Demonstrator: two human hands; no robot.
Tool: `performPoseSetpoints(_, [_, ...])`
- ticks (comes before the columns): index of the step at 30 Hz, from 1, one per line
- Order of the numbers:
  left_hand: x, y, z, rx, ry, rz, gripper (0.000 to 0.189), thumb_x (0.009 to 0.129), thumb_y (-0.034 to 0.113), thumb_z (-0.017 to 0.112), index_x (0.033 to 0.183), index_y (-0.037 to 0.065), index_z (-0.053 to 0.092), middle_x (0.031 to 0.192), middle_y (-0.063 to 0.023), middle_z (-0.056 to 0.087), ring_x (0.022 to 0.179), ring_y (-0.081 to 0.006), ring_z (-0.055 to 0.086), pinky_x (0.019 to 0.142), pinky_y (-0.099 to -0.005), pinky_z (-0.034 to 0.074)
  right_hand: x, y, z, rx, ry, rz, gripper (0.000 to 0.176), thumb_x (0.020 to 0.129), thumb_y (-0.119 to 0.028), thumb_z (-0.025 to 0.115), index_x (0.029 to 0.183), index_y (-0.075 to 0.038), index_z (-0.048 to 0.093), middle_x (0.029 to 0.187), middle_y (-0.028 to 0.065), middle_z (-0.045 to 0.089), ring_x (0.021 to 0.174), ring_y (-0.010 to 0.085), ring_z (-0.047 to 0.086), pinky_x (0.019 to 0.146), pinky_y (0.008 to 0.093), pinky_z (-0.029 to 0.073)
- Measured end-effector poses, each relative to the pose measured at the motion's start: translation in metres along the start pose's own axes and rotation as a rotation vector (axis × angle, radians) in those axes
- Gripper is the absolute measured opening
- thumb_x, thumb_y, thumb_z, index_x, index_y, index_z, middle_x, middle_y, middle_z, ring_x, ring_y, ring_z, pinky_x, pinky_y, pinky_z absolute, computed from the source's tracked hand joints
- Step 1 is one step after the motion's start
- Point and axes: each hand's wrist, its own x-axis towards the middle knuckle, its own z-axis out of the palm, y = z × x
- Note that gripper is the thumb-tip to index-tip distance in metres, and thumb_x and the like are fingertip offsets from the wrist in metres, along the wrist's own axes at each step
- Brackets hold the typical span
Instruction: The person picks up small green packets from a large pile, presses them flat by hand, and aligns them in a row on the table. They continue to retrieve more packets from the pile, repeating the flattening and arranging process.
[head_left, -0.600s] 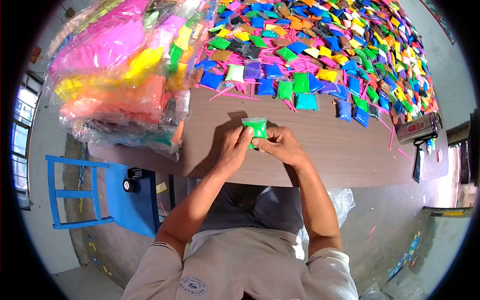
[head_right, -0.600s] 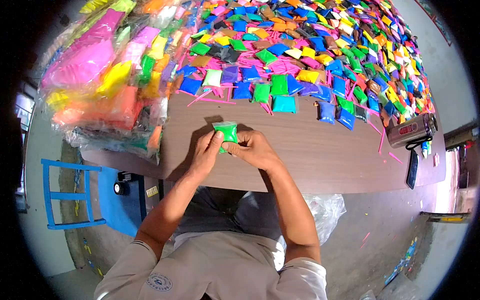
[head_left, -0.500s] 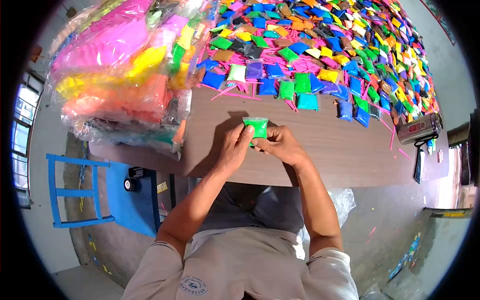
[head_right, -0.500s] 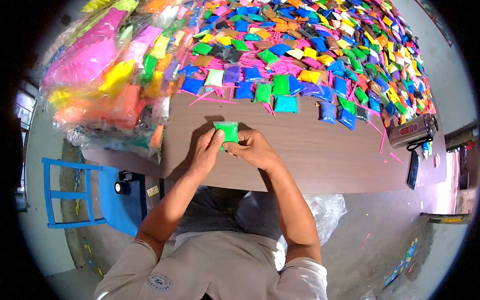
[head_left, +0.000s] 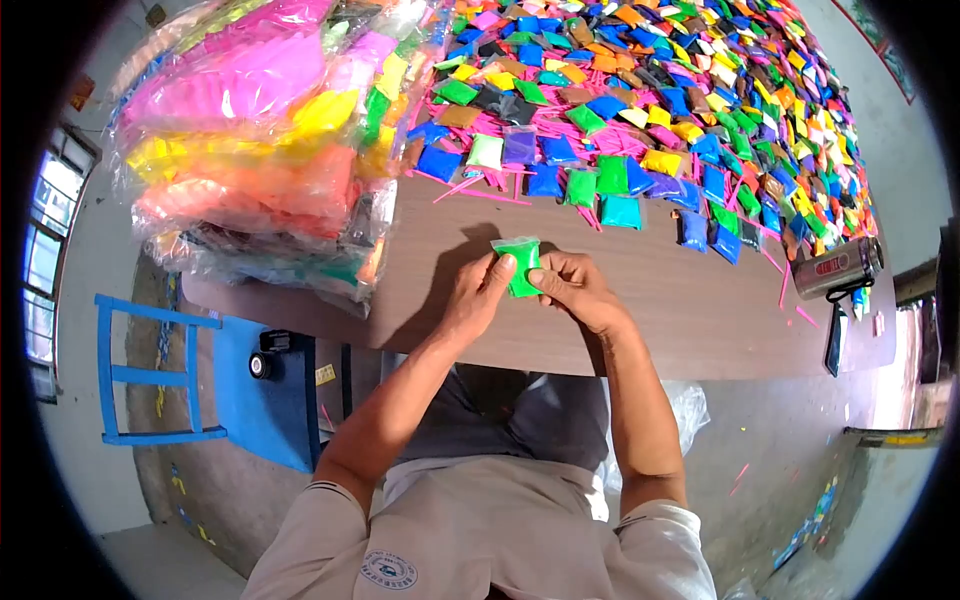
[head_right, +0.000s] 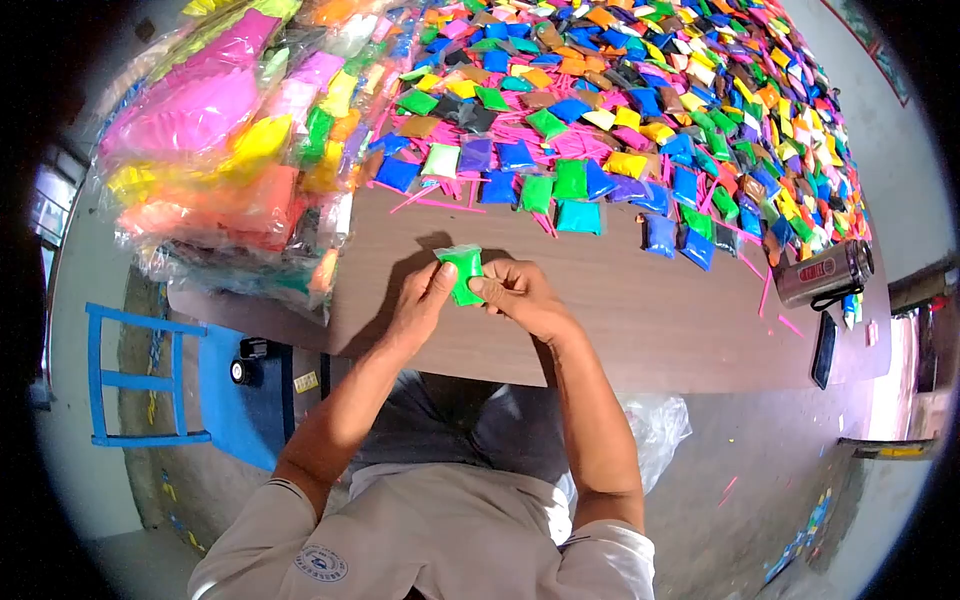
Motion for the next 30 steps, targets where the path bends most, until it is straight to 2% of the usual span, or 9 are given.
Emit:
performPoseSetpoints(2, [-0.002,0.009,0.005,0.0,0.021,0.031,0.051,0.101,0.048,0.049,0.099,-0.002,0.062,0.071,-0.0055,0.054,0.067,-0.0138,0.049,0.061,-0.0335,0.041,-0.001,0.001,0.0,-0.036,-0.009,-0.06,0.028,0.095,-0.029,0.069,0.084,-0.004,0.065,0.071,-0.0037,0.058,0.063,0.0044,0.046,0.054,0.0225,0.035])
performPoseSetpoints(5, [0.0,0.0,0.002,0.093,-0.033,0.066,0.051,0.102,0.046,0.05,0.093,-0.003,0.061,0.069,-0.0069,0.054,0.065,-0.0142,0.05,0.059,-0.0342,0.041,0.0,0.011,-0.008,-0.052,-0.02,-0.045,0.027,0.095,-0.029,0.069,0.082,-0.006,0.064,0.071,-0.0041,0.055,0.063,0.0042,0.043,0.054,0.0237,0.032])
performPoseSetpoints(8, [0.0,-0.003,0.007,0.068,0.024,0.081,0.05,0.102,0.044,0.051,0.088,-0.003,0.061,0.066,-0.0077,0.053,0.063,-0.0142,0.049,0.058,-0.0349,0.041,-0.002,0.009,-0.005,-0.102,0.035,0.012,0.028,0.095,-0.028,0.068,0.08,-0.006,0.063,0.07,-0.004,0.053,0.063,0.0046,0.041,0.054,0.0248,0.031])
performPoseSetpoints(11, [0.001,-0.02,0.009,0.02,0.071,0.043,0.05,0.101,0.044,0.052,0.088,-0.003,0.061,0.065,-0.0075,0.053,0.063,-0.0139,0.049,0.058,-0.0344,0.041,0.002,0.015,-0.004,-0.13,0.025,-0.025,0.025,0.094,-0.027,0.07,0.086,-0.005,0.065,0.074,-0.003,0.058,0.065,0.0042,0.047,0.055,0.0221,0.036])
performPoseSetpoints(14, [-0.001,-0.002,0.01,0.009,0.049,0.056,0.049,0.101,0.043,0.053,0.086,-0.003,0.061,0.064,-0.0081,0.052,0.061,-0.0147,0.048,0.057,-0.0351,0.04,0.004,0.016,0.001,-0.195,-0.009,-0.108,0.021,0.093,-0.022,0.072,0.092,-0.002,0.067,0.079,-0.0025,0.061,0.072,0.005,0.051,0.06,0.0243,0.041])
performPoseSetpoints(17, [0.0,-0.005,0.007,0.124,0.006,0.08,0.048,0.1,0.043,0.054,0.087,-0.003,0.061,0.064,-0.0092,0.052,0.061,-0.0151,0.048,0.057,-0.0355,0.04,0.007,0.018,-0.001,-0.142,-0.037,-0.097,0.025,0.089,-0.018,0.076,0.099,0.002,0.068,0.079,-0.0021,0.061,0.074,0.0059,0.05,0.062,0.0262,0.043])
performPoseSetpoints(23, [0.001,-0.002,0.01,0.096,0.042,0.116,0.05,0.1,0.044,0.054,0.087,-0.003,0.061,0.062,-0.0092,0.05,0.059,-0.0154,0.047,0.055,-0.0366,0.039,0.005,0.005,0.001,-0.194,-0.034,-0.03,0.021,0.086,-0.012,0.076,0.1,0.002,0.067,0.079,-0.0015,0.061,0.073,0.0064,0.051,0.062,0.0264,0.044])
performPoseSetpoints(26, [0.001,-0.003,0.009,0.057,0.053,0.081,0.051,0.1,0.045,0.055,0.086,-0.004,0.06,0.061,-0.0089,0.05,0.059,-0.0148,0.046,0.055,-0.0368,0.039,0.005,0.0,-0.004,-0.173,-0.111,0.026,0.022,0.085,-0.011,0.076,0.101,0.002,0.067,0.079,-0.0015,0.061,0.072,0.0069,0.051,0.063,0.0263,0.044])
performPoseSetpoints(30, [0.0,0.003,0.007,0.119,0.028,0.025,0.053,0.1,0.046,0.054,0.085,-0.004,0.059,0.061,-0.0084,0.048,0.06,-0.0133,0.044,0.055,-0.0357,0.038,0.01,0.009,-0.003,-0.182,-0.087,-0.015,0.021,0.083,-0.009,0.074,0.1,0.001,0.066,0.079,-0.0019,0.061,0.072,0.0068,0.051,0.063,0.0264,0.044])
